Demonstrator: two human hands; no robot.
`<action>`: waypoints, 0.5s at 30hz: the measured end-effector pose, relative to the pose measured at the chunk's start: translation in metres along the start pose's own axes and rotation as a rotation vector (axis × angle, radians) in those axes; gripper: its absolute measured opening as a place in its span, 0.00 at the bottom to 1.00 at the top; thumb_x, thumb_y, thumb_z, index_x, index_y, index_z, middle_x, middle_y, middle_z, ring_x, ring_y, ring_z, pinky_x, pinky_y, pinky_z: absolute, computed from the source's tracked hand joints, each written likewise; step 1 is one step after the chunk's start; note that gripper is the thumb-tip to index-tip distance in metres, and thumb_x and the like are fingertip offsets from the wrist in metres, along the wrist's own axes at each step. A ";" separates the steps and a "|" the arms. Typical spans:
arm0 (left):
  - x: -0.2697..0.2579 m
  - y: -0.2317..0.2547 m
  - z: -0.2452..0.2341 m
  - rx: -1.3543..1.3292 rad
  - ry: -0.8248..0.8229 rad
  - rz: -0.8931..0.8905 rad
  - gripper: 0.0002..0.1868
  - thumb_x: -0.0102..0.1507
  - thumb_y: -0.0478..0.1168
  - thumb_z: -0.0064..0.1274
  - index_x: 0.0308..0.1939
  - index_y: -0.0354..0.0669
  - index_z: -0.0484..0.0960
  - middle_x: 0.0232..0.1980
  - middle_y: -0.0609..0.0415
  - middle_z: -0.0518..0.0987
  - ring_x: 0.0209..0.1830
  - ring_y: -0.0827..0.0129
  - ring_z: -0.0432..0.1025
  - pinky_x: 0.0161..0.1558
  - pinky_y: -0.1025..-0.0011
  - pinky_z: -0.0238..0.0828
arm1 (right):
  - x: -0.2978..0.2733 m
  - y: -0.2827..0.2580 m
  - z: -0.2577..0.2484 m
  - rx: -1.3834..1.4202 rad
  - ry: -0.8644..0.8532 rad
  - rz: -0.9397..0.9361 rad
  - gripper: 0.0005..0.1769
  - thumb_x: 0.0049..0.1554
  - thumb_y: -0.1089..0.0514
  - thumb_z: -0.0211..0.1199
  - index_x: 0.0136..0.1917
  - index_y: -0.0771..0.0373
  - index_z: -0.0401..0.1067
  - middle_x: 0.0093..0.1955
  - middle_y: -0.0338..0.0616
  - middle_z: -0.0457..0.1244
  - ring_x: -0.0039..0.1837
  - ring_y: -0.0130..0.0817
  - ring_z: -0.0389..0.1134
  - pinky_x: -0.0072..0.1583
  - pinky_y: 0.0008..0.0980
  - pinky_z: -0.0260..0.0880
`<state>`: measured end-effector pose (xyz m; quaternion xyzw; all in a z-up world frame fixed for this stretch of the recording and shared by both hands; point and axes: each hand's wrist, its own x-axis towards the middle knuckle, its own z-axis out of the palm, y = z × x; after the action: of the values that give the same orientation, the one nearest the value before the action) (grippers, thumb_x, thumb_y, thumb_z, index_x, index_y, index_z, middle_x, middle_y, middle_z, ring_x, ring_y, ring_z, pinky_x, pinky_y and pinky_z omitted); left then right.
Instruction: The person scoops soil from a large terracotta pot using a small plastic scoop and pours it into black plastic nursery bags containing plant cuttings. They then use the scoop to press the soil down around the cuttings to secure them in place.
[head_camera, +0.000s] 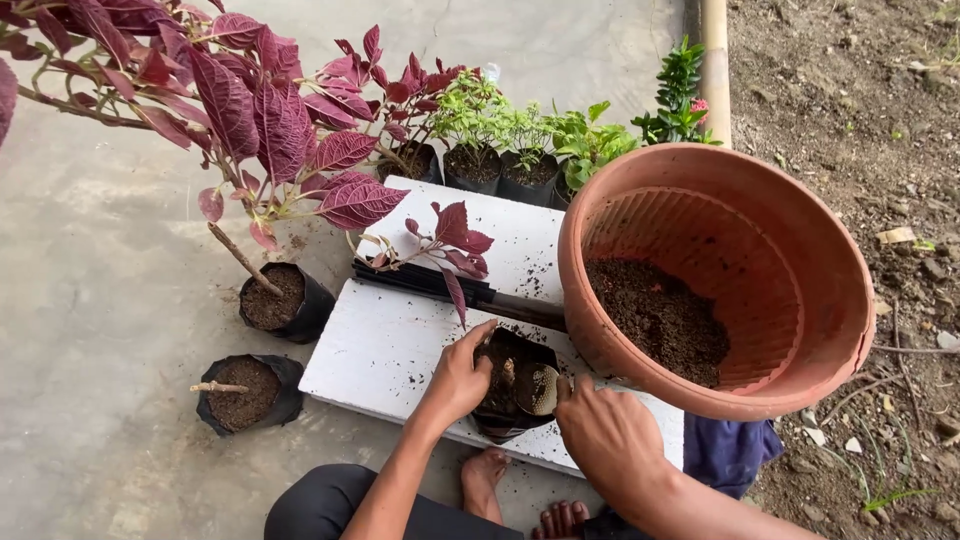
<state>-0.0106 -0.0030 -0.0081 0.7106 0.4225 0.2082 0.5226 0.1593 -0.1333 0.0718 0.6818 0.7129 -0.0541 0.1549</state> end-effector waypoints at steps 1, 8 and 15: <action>-0.002 0.007 -0.004 -0.001 -0.005 -0.008 0.32 0.58 0.26 0.40 0.69 0.34 0.67 0.70 0.38 0.72 0.69 0.49 0.69 0.70 0.63 0.63 | 0.002 -0.001 -0.001 0.005 -0.008 -0.001 0.15 0.61 0.61 0.53 0.42 0.74 0.75 0.44 0.59 0.66 0.24 0.28 0.61 0.23 0.29 0.62; -0.029 0.043 -0.018 -0.042 0.155 0.644 0.19 0.63 0.45 0.51 0.52 0.38 0.84 0.50 0.48 0.84 0.53 0.55 0.77 0.57 0.59 0.73 | 0.001 -0.001 -0.022 0.011 -0.056 -0.085 0.15 0.56 0.65 0.53 0.31 0.60 0.75 0.27 0.45 0.66 0.28 0.36 0.67 0.30 0.39 0.66; -0.025 0.032 -0.015 0.020 0.203 0.727 0.06 0.61 0.36 0.63 0.40 0.53 0.89 0.41 0.60 0.88 0.40 0.61 0.82 0.44 0.65 0.76 | 0.000 -0.014 -0.056 0.082 -0.142 -0.115 0.19 0.57 0.67 0.46 0.36 0.63 0.78 0.31 0.52 0.69 0.37 0.49 0.75 0.40 0.49 0.76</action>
<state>-0.0230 -0.0181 0.0303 0.7950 0.1945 0.4453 0.3632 0.1375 -0.1177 0.1230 0.6398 0.7354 -0.1402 0.1737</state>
